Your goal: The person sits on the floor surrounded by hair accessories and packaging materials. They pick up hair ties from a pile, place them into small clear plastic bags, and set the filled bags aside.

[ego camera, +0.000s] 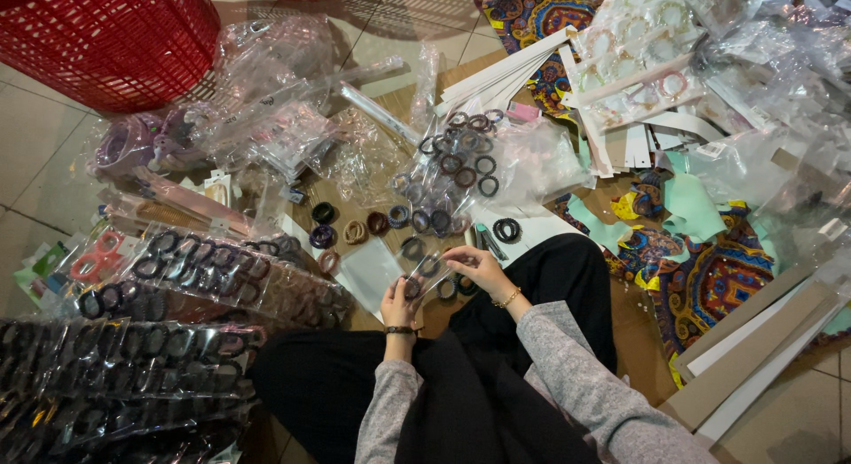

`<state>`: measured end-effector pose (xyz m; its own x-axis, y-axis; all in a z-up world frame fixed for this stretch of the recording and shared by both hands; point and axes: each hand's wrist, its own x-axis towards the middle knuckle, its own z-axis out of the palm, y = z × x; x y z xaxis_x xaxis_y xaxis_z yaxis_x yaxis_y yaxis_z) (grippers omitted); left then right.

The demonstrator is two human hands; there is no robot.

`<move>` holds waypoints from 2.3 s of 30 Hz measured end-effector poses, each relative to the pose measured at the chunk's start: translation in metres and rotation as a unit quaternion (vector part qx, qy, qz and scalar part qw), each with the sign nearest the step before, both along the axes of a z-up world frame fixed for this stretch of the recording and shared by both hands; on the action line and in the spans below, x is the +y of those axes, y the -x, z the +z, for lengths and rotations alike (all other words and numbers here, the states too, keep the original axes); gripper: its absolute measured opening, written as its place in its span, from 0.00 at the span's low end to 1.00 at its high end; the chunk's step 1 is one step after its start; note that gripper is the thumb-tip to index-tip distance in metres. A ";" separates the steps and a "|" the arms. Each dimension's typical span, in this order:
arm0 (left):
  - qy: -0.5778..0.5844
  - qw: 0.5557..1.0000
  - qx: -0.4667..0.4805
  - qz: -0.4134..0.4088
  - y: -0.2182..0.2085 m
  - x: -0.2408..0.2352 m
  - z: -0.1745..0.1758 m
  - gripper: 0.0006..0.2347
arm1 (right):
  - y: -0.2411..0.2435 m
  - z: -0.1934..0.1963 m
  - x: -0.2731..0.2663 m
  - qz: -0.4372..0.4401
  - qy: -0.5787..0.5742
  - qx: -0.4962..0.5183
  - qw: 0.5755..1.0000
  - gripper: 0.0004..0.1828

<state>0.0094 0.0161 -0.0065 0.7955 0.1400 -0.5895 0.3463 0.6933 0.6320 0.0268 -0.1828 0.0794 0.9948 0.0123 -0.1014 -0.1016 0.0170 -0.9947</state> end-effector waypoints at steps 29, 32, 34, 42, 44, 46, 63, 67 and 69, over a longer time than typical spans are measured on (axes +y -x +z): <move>-0.015 0.971 -0.040 0.236 -0.018 0.012 -0.040 0.11 | -0.033 -0.073 -0.008 -0.074 0.332 -0.141 0.930 0.05; -0.030 0.973 -0.039 0.226 -0.018 0.005 -0.034 0.10 | -0.040 -0.071 0.013 -0.040 0.429 -0.163 0.887 0.06; -0.037 0.973 -0.032 0.224 -0.017 0.003 -0.030 0.10 | -0.044 -0.078 0.026 -0.026 0.497 -0.161 0.852 0.09; 0.129 0.970 -0.045 0.200 -0.009 0.000 0.007 0.11 | -0.048 -0.100 0.028 -0.015 0.428 -0.124 0.895 0.12; 0.133 0.972 -0.053 0.185 -0.009 0.001 0.015 0.12 | -0.040 -0.060 0.026 -0.057 0.331 -0.075 0.939 0.11; 0.139 0.974 -0.061 0.169 -0.009 -0.001 0.018 0.13 | -0.033 -0.024 0.019 -0.099 0.229 -0.024 0.968 0.11; 0.064 0.983 -0.055 0.166 -0.011 0.005 -0.005 0.11 | -0.002 0.072 0.005 -0.152 -0.096 0.007 0.984 0.12; 0.072 0.986 -0.072 0.129 -0.005 -0.001 0.026 0.11 | -0.003 0.081 0.008 -0.147 -0.086 -0.003 0.985 0.13; 0.072 0.992 -0.074 0.078 -0.002 -0.001 0.025 0.14 | 0.000 0.083 0.011 -0.141 -0.065 -0.019 0.988 0.13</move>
<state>0.0109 0.0155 0.0189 0.8501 0.1911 -0.4908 0.1384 0.8180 0.5583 0.0265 -0.1717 0.1626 0.9633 -0.2561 -0.0804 -0.0378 0.1668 -0.9853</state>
